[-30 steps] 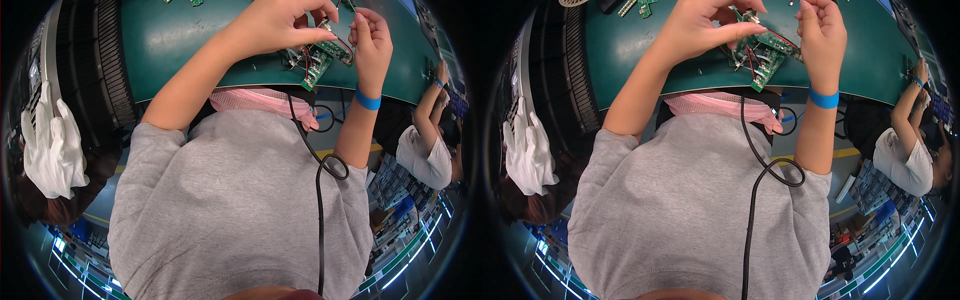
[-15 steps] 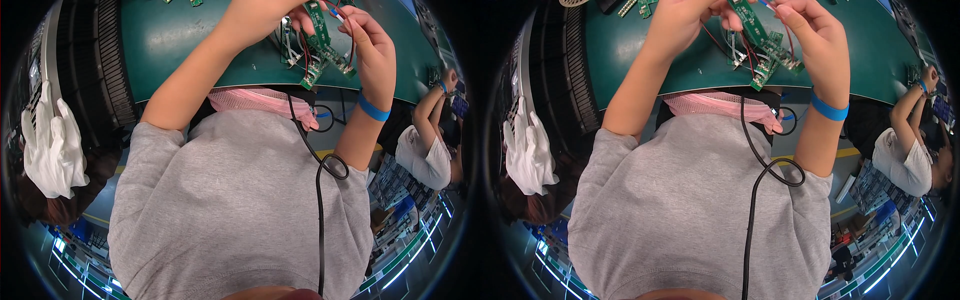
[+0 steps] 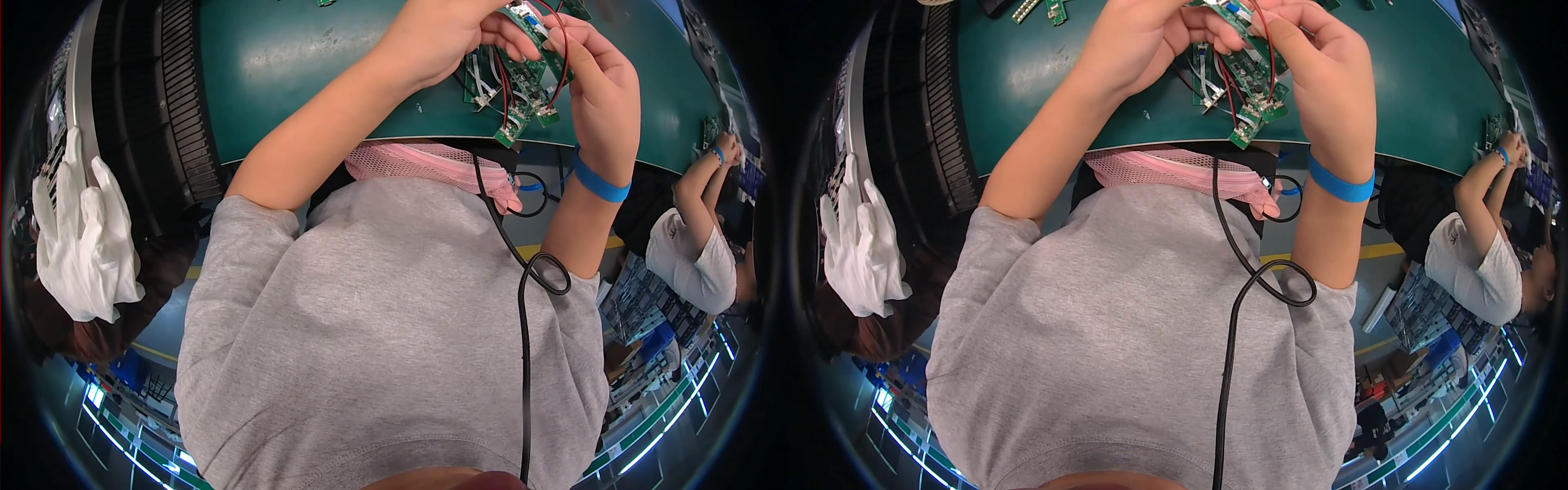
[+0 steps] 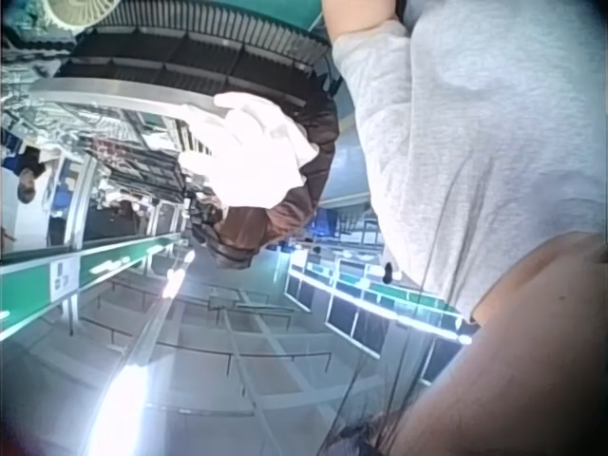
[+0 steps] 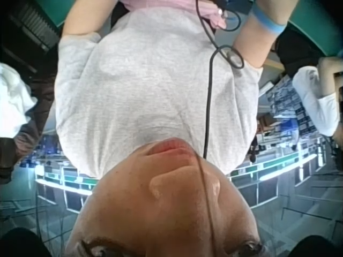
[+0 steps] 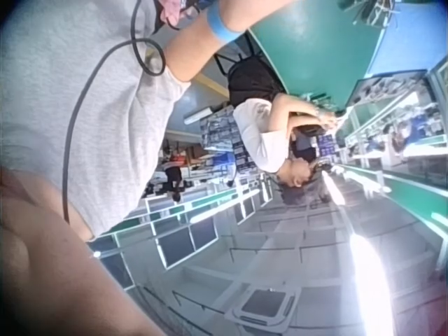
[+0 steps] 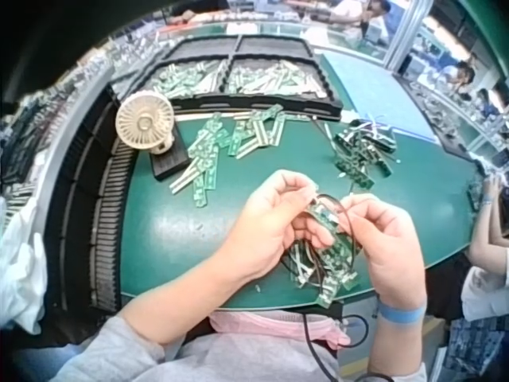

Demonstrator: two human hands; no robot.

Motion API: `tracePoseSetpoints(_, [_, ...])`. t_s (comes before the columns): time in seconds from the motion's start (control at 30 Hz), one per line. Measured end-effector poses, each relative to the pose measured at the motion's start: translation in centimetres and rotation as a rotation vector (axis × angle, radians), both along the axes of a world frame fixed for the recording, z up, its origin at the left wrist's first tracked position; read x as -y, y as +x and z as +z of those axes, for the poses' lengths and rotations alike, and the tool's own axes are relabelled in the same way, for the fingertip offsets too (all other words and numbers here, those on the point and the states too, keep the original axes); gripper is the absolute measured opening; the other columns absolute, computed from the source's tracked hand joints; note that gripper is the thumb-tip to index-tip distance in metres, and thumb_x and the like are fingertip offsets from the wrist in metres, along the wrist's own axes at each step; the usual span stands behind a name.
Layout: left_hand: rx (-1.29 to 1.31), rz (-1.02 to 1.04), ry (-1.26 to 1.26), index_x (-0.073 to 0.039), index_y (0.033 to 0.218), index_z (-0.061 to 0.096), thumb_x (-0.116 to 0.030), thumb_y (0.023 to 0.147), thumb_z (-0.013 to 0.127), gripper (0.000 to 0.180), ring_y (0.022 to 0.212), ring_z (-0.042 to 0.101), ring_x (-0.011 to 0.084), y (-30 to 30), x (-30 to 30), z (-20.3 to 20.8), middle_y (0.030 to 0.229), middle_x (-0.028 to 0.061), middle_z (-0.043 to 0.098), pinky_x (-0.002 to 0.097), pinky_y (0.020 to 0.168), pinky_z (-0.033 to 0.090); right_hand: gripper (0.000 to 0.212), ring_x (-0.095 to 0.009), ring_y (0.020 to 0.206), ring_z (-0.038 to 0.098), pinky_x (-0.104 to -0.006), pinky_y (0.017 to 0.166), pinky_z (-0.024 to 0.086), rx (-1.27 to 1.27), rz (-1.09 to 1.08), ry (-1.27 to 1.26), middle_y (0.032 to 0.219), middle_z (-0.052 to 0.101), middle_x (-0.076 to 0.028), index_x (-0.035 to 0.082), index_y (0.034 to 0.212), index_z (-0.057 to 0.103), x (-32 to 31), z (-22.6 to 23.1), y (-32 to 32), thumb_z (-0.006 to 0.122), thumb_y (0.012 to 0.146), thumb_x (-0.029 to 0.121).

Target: The person assembles electronic components by connecting wire harnesses to circuit boards by hand and placing the assembled boards onto the workbench.

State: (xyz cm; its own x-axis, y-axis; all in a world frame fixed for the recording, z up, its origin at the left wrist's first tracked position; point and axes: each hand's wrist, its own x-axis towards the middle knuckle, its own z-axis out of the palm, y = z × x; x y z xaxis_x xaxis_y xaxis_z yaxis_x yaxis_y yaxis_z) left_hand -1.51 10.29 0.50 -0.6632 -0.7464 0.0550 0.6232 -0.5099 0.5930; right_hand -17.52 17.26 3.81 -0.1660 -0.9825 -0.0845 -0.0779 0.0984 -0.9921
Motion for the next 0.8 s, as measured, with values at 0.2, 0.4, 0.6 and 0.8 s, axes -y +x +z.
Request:
tracePoseSetpoints(0.2, [0.007,0.004,-0.003,-0.003,0.097,0.041,-0.015,0.09,0.046,0.015,0.062,0.061,0.0201,0.09,-0.08,0.13,0.082,0.014,0.059,0.0271,0.057,0.05,0.019,-0.008,0.088,0.053,-0.0169,0.075,0.038,0.024,-0.016,-0.018,0.106,0.056,-0.007,-0.007,0.093,0.059,-0.11,-0.18,0.06,0.052,0.085,0.008])
tracePoseSetpoints(0.4, [-0.004,0.0,-0.011,-0.003,0.097,0.041,-0.015,0.09,0.046,0.015,0.063,0.061,0.0199,0.16,-0.14,0.19,0.082,0.0141,0.059,0.0267,0.058,0.05,0.018,-0.009,0.089,0.053,-0.0173,0.076,0.038,0.039,-0.008,-0.067,0.106,0.056,-0.008,-0.007,0.093,0.059,0.01,-0.11,0.43,0.052,0.084,0.008])
tracePoseSetpoints(0.6, [0.041,0.01,-0.009,-0.003,0.097,0.041,-0.015,0.09,0.046,0.015,0.063,0.061,0.0201,-0.21,0.06,-0.03,0.082,0.0143,0.059,0.0265,0.058,0.05,0.018,-0.003,0.08,0.051,-0.0132,0.059,0.031,-0.01,-0.052,-0.02,0.103,0.056,-0.004,-0.005,0.092,0.061,0.02,0.14,0.42,0.053,0.084,0.009])
tracePoseSetpoints(0.8, [-0.007,0.0,-0.021,-0.003,0.097,0.041,-0.015,0.09,0.046,0.015,0.063,0.061,0.02,-0.04,-0.14,0.27,0.081,0.0139,0.059,0.0264,0.058,0.05,0.017,0.0,0.074,0.049,-0.0132,0.051,0.024,-0.049,-0.065,0.005,0.1,0.057,-0.001,-0.003,0.091,0.062,-0.18,0.31,0.45,0.054,0.084,0.01])
